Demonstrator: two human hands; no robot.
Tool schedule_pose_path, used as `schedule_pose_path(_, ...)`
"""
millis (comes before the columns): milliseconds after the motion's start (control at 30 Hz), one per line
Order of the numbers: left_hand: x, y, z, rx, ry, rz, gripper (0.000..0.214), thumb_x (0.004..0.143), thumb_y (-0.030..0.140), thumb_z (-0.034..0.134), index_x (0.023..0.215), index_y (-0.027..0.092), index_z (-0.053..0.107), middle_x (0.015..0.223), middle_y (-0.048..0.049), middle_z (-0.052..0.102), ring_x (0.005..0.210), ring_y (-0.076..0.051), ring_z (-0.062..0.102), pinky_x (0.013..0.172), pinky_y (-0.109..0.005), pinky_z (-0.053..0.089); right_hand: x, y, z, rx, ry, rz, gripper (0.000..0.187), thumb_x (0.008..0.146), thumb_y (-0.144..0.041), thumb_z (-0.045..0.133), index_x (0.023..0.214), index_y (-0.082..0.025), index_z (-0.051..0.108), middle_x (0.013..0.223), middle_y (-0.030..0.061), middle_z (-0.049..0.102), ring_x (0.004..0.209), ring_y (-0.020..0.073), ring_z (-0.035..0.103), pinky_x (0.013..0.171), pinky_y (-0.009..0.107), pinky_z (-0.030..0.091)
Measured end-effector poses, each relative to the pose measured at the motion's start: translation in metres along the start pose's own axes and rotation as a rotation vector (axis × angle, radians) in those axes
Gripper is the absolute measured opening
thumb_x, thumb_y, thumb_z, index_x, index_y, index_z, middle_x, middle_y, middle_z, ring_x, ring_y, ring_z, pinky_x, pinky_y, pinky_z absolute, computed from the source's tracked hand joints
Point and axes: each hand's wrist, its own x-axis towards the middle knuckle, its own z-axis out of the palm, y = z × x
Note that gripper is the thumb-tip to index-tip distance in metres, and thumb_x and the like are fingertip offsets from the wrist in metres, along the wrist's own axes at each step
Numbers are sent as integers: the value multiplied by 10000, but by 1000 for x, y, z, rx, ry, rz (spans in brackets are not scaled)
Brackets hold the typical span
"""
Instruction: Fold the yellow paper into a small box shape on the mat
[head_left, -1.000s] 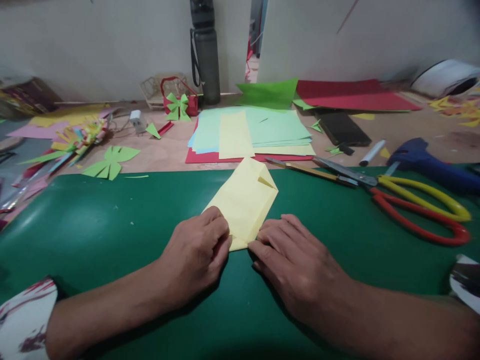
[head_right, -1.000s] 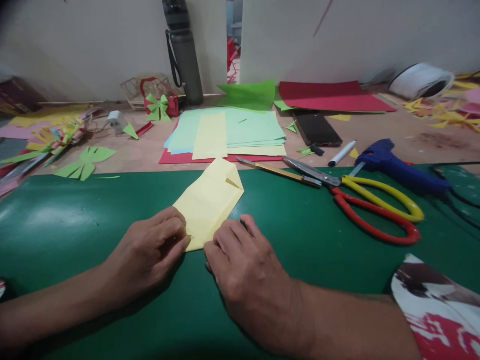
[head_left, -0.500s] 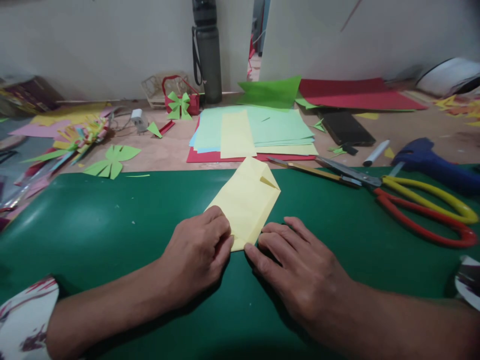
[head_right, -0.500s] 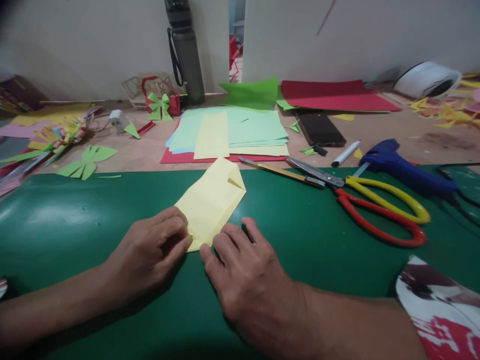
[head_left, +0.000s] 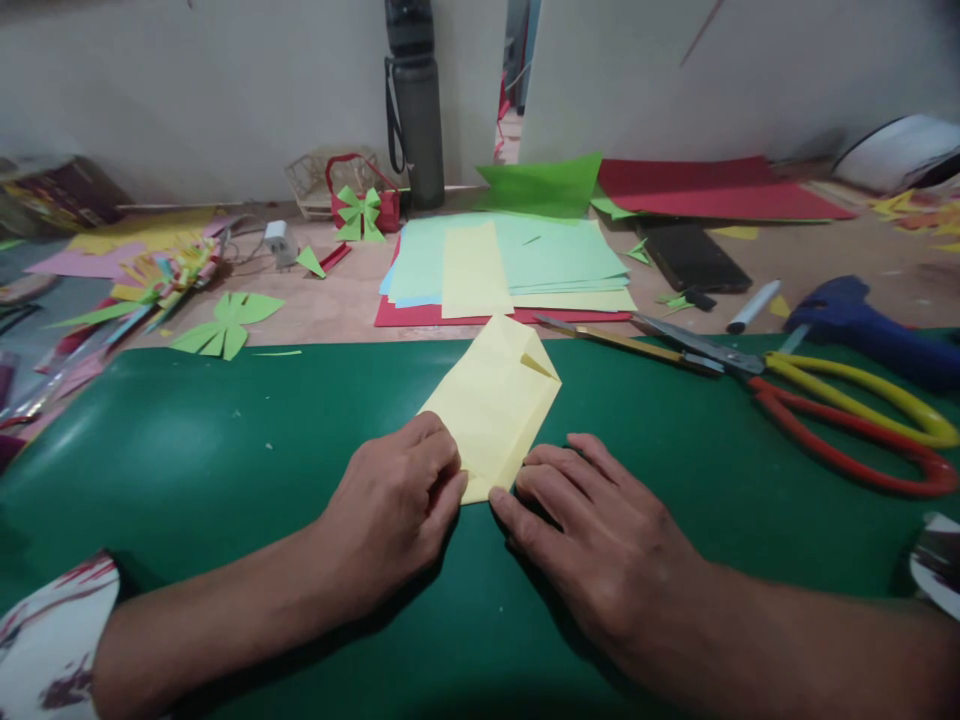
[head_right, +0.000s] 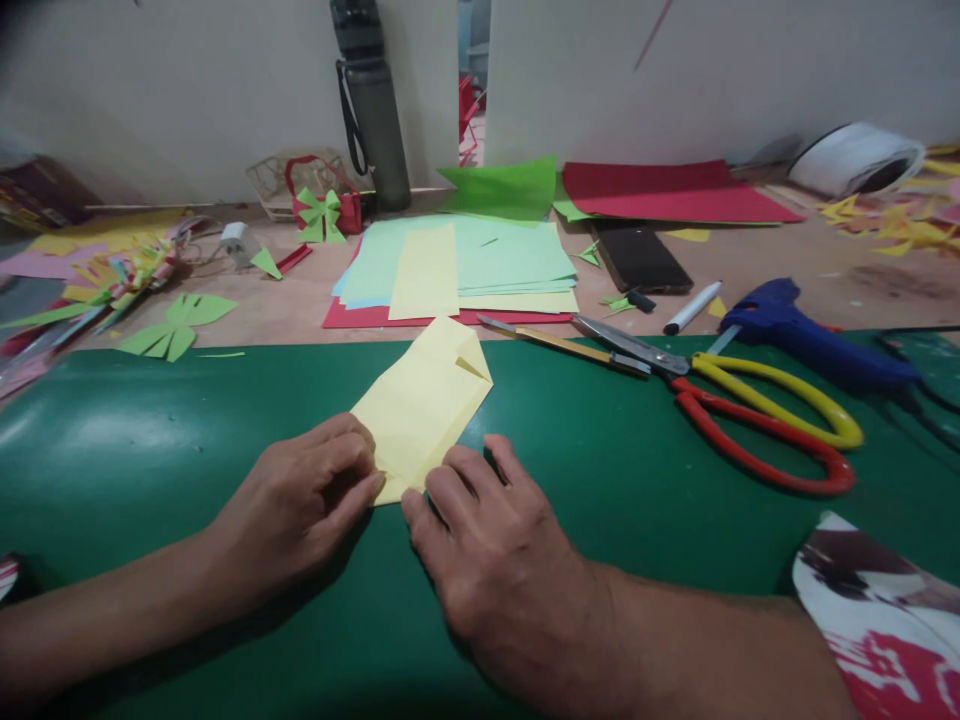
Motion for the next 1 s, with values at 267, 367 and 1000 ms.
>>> schedule_pose_path(267, -2, 0, -2, 27, 9, -43, 171, 838, 155, 438, 668, 165, 433, 737, -8, 475, 680, -130, 450, 610, -268, 369, 0, 1, 0, -8, 2, -9, 314, 855, -100, 334, 932, -133, 637, 815, 114, 603, 866, 247, 506, 816, 480, 365)
schedule_pose_path(367, -3, 0, -1, 55, 21, -57, 168, 831, 156, 438, 665, 170, 417, 730, -7, 470, 683, -135, 444, 607, -271, 360, 0, 1, -1, -16, -3, -12, 322, 858, -99, 322, 930, -134, 635, 819, 114, 604, 863, 247, 505, 820, 484, 361)
schedule_pose_path(1000, -11, -8, -4, 298, -117, 425, 254, 924, 146, 323, 865, 138, 571, 858, -62, 512, 724, -165, 406, 619, -305, 349, -3, 4, 1, -32, -55, -54, 281, 827, -131, 414, 1027, -117, 610, 892, 134, 599, 909, 274, 501, 831, 519, 358)
